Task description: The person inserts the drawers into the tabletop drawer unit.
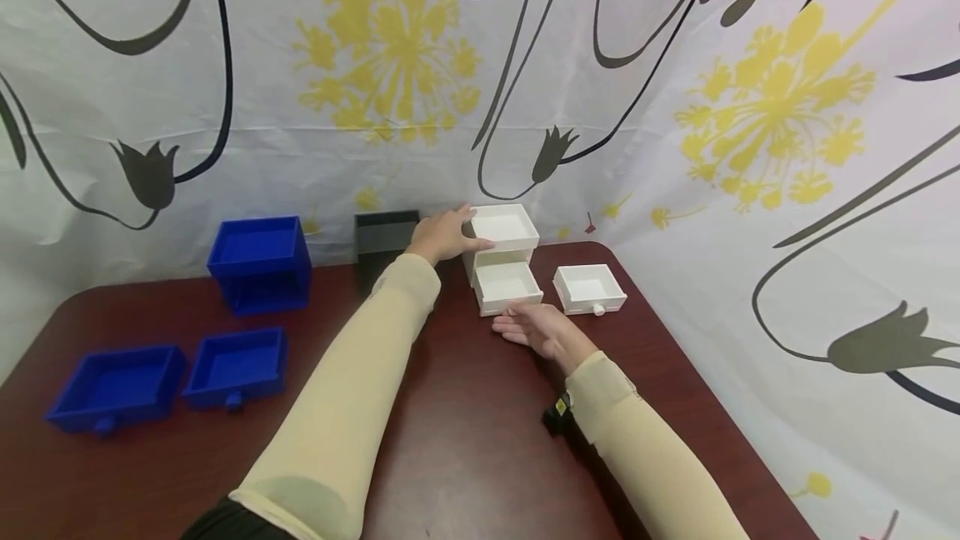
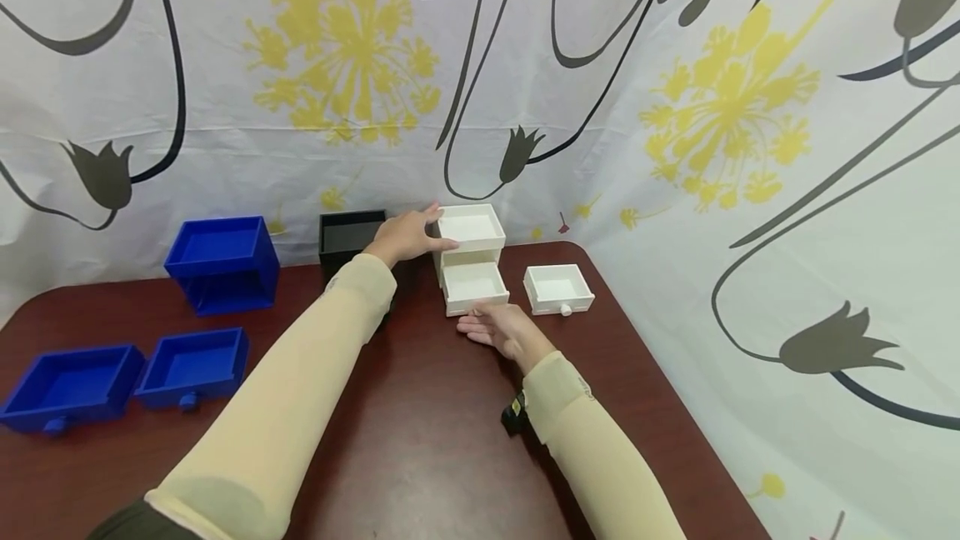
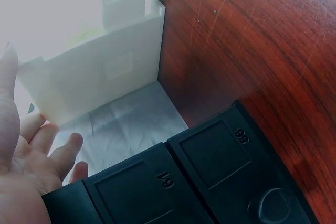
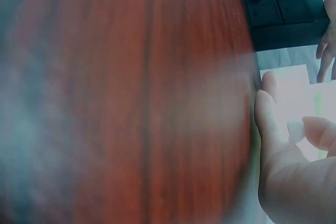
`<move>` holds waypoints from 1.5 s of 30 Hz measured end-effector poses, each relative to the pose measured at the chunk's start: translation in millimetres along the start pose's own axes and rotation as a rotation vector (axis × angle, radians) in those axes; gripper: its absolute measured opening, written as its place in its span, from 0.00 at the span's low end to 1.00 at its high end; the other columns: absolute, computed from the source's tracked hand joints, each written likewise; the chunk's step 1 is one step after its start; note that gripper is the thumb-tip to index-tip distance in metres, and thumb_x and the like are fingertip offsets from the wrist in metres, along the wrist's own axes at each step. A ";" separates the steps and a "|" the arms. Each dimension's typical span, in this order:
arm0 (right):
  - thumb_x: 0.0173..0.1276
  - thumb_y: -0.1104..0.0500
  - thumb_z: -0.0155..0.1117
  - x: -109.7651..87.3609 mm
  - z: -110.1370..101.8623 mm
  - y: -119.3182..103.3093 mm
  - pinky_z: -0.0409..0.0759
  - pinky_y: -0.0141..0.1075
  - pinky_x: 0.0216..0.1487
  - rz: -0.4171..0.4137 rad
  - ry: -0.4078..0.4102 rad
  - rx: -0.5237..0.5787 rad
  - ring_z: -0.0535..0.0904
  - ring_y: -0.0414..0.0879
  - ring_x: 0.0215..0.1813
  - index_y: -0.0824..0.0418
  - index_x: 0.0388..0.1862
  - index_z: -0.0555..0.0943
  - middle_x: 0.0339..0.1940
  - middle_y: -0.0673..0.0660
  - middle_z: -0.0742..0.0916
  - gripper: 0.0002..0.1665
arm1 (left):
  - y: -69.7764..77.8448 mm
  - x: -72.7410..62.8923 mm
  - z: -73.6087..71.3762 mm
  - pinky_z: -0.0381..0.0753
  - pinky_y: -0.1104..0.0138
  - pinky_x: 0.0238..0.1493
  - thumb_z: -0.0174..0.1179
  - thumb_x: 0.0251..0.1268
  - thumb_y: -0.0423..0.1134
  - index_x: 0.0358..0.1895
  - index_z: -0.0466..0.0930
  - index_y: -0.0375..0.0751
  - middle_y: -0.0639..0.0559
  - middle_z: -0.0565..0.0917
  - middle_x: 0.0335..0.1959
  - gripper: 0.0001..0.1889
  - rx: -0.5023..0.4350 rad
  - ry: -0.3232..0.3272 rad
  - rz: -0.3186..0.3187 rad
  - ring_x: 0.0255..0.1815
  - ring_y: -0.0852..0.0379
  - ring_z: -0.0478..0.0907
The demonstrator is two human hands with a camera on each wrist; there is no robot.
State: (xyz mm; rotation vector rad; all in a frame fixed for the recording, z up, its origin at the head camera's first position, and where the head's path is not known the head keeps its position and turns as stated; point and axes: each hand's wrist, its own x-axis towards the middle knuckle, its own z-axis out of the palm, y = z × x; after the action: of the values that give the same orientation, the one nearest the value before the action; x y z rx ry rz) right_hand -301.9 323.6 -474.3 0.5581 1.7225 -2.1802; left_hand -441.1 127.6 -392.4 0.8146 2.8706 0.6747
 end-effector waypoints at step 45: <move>0.83 0.59 0.52 9.7 -8.1 -13.4 0.84 0.38 0.52 0.075 -0.048 0.045 0.89 0.48 0.44 0.71 0.60 0.73 0.41 0.61 0.89 0.17 | 1.0 1.3 3.2 0.71 0.52 0.67 0.58 0.58 0.77 0.80 0.60 0.59 0.61 0.52 0.83 0.49 0.024 0.012 -0.019 0.78 0.47 0.61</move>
State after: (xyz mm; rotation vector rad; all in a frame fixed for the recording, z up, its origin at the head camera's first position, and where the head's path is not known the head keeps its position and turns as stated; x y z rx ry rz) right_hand -315.8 334.6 -469.2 0.5679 1.6055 -2.1676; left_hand -441.2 130.3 -394.9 0.7884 2.8985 0.6462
